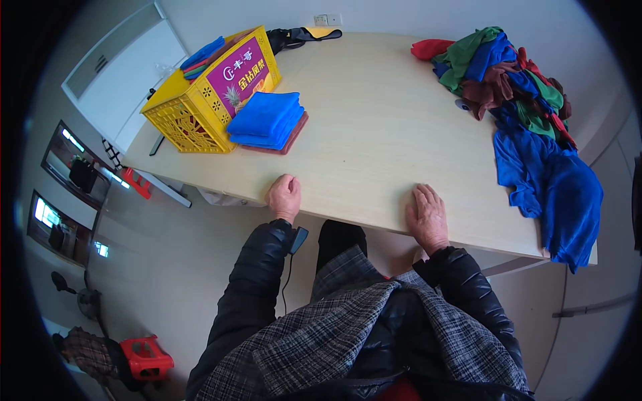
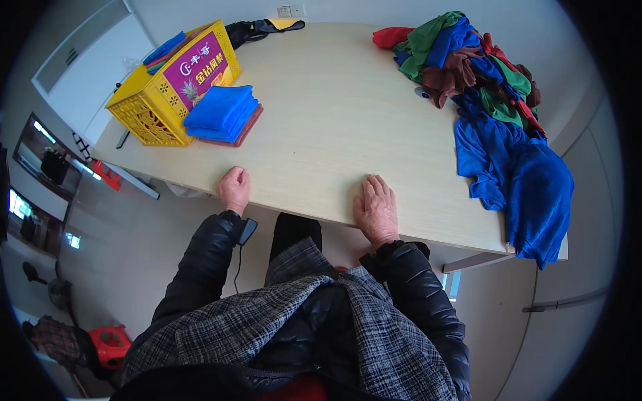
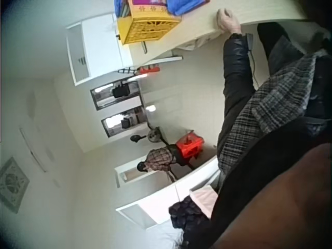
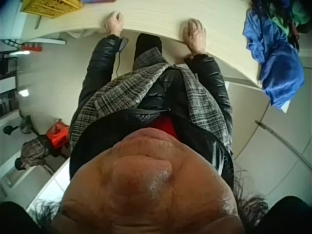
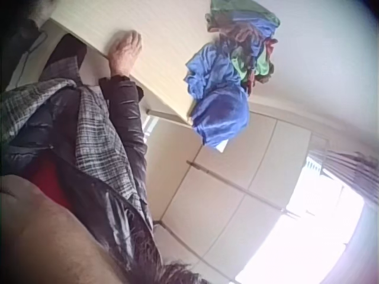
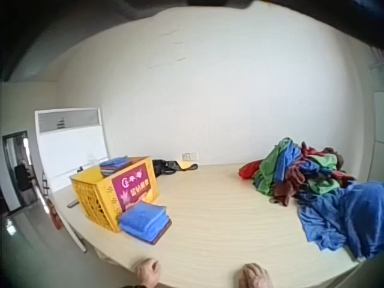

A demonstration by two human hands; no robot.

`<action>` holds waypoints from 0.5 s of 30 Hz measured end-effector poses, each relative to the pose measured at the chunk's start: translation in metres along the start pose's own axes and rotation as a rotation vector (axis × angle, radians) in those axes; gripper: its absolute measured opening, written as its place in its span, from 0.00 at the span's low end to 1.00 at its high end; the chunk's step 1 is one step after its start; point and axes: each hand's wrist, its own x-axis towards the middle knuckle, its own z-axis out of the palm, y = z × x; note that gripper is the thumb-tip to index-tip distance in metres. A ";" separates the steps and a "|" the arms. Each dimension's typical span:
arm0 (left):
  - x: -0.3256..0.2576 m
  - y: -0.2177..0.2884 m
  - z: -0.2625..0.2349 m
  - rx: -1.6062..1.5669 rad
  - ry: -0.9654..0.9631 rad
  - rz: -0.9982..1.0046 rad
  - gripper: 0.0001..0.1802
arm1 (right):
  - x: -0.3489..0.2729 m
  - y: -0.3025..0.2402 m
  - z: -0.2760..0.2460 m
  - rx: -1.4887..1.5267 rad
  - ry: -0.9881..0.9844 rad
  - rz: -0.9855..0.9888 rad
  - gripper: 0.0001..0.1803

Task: Folding blue pieces of cloth on a table.

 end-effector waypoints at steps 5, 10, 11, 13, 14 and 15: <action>0.003 0.001 -0.002 -0.042 0.005 0.017 0.14 | 0.002 -0.002 -0.003 0.000 -0.013 -0.015 0.25; 0.009 0.006 0.002 -0.068 0.032 0.045 0.14 | 0.003 -0.002 -0.009 -0.021 -0.067 -0.033 0.27; 0.007 0.005 0.001 -0.071 0.030 0.054 0.14 | 0.005 -0.002 -0.007 -0.026 -0.084 -0.037 0.28; 0.008 0.002 -0.001 -0.067 0.034 0.062 0.13 | 0.007 0.000 -0.014 -0.053 -0.121 -0.058 0.30; 0.009 0.003 -0.001 -0.082 0.023 0.064 0.13 | 0.006 0.002 -0.020 -0.090 -0.164 -0.063 0.31; 0.009 0.003 0.001 -0.096 0.005 0.062 0.13 | 0.006 0.005 -0.026 -0.090 -0.171 -0.061 0.31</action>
